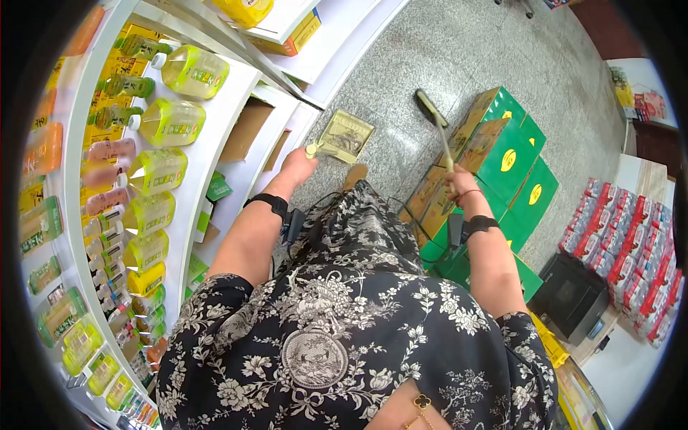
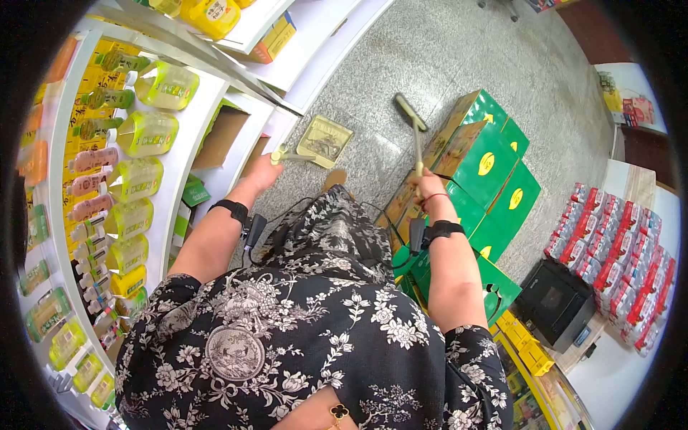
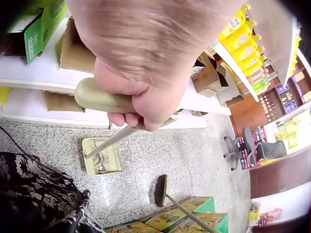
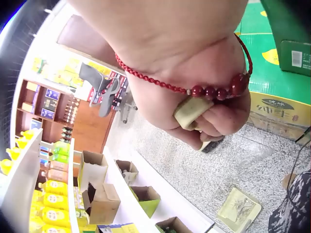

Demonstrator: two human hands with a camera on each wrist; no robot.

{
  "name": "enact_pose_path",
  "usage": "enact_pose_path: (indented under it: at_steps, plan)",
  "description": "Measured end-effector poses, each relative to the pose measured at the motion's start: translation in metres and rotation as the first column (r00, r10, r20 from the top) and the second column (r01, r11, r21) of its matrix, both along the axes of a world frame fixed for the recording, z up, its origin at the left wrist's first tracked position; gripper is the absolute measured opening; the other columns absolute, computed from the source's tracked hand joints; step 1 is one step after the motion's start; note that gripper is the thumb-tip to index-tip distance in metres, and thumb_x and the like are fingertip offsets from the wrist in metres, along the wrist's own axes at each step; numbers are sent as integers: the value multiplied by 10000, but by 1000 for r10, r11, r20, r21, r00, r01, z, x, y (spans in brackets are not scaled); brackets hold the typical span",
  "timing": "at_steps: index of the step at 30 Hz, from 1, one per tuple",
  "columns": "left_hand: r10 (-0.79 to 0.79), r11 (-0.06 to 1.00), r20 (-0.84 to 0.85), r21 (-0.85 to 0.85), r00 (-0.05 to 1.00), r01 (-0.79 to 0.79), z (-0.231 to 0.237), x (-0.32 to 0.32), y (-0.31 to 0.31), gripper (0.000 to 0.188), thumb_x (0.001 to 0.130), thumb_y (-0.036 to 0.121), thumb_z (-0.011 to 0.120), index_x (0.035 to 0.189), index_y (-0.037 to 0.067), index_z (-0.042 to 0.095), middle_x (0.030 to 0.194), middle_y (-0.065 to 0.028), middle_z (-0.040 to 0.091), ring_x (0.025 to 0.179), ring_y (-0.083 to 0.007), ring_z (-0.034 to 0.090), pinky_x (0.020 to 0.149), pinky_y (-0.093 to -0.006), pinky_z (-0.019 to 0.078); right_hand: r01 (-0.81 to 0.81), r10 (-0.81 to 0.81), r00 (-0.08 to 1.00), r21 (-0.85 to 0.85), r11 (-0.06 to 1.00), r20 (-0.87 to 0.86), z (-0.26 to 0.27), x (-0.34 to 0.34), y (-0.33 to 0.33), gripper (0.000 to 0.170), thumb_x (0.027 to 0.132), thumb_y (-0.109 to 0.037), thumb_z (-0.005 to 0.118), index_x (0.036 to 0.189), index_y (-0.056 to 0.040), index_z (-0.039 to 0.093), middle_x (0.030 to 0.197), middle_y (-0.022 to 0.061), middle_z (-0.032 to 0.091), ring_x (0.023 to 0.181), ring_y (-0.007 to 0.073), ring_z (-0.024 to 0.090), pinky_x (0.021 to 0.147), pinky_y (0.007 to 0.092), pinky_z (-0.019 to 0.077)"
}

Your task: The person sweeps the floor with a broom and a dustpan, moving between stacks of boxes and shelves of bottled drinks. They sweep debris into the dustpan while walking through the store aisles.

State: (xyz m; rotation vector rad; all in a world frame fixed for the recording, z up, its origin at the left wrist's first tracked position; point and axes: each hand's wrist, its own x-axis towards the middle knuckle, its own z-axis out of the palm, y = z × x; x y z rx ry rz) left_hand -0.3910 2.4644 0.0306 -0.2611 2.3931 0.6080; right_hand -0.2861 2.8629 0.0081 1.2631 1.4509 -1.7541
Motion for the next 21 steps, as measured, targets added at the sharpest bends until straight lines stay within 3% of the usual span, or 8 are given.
enact_pose_path:
  at_steps: [1, 6, 9, 11, 14, 17, 19, 21]
  plan:
    - [-11, 1000, 12, -19, 1000, 11, 3, -4, 4, 315, 730, 207, 553, 994, 37, 584, 954, -190, 613, 913, -339, 575, 806, -387, 444, -174, 176, 984, 52, 983, -30, 3, -4, -9, 416, 784, -56, 552, 1178, -118, 433, 651, 21, 465, 466, 146, 434, 364, 298, 336]
    - [-73, 997, -82, 6, 994, 74, -9, -31, 16, 303, 733, 204, 546, 983, 42, 596, 939, -190, 616, 908, -343, 575, 801, -388, 444, -356, 356, 934, -11, 934, -37, 18, -7, -29, 621, 772, -32, 558, 1336, -173, 339, 654, 22, 511, 460, 116, 429, 366, 268, 322]
    - [-46, 998, -27, 49, 999, 47, -8, -53, 27, 303, 736, 204, 536, 988, 48, 599, 941, -187, 617, 908, -342, 576, 802, -387, 445, -358, 353, 934, -158, 920, -63, 28, -21, -8, 649, 768, -28, 561, 1350, -194, 327, 642, 12, 504, 441, 86, 390, 364, 251, 292]
    - [-23, 997, 24, 71, 999, 21, -3, -66, 37, 307, 737, 205, 532, 994, 52, 600, 945, -185, 618, 909, -340, 576, 803, -386, 445, -349, 342, 937, -160, 923, -71, 39, -29, 2, 634, 767, -30, 563, 1341, -187, 345, 649, -1, 504, 426, 67, 358, 362, 237, 271]
    - [-167, 986, -50, 18, 985, 168, 6, -88, 49, 311, 736, 212, 531, 995, 56, 600, 951, -181, 618, 906, -337, 578, 801, -386, 447, -373, 371, 928, -145, 917, -39, 49, -42, 13, 609, 756, -24, 561, 1320, -173, 385, 642, -21, 476, 426, 64, 353, 369, 215, 262]
    - [-157, 988, 19, 4, 987, 157, 15, -106, 56, 314, 731, 221, 539, 991, 55, 600, 954, -179, 618, 905, -338, 578, 798, -387, 449, -237, 237, 971, -113, 965, -10, 75, -54, 19, 607, 752, -27, 561, 1317, -166, 390, 633, -17, 464, 435, 63, 357, 370, 213, 256]
    - [-154, 988, 30, 32, 988, 153, 4, -116, 56, 311, 731, 224, 541, 986, 55, 599, 955, -179, 618, 904, -342, 577, 798, -388, 450, -219, 221, 975, -119, 968, -1, 55, -55, 36, 629, 756, -36, 561, 1336, -161, 354, 631, -5, 466, 444, 68, 367, 363, 215, 255]
    - [-175, 984, 10, 27, 985, 174, 17, -124, 65, 311, 729, 222, 544, 985, 54, 599, 955, -178, 618, 905, -343, 576, 796, -388, 451, -31, 35, 999, -142, 989, 23, 44, -56, 49, 665, 763, -30, 553, 1361, -171, 300, 624, 5, 463, 433, 74, 363, 357, 216, 253]
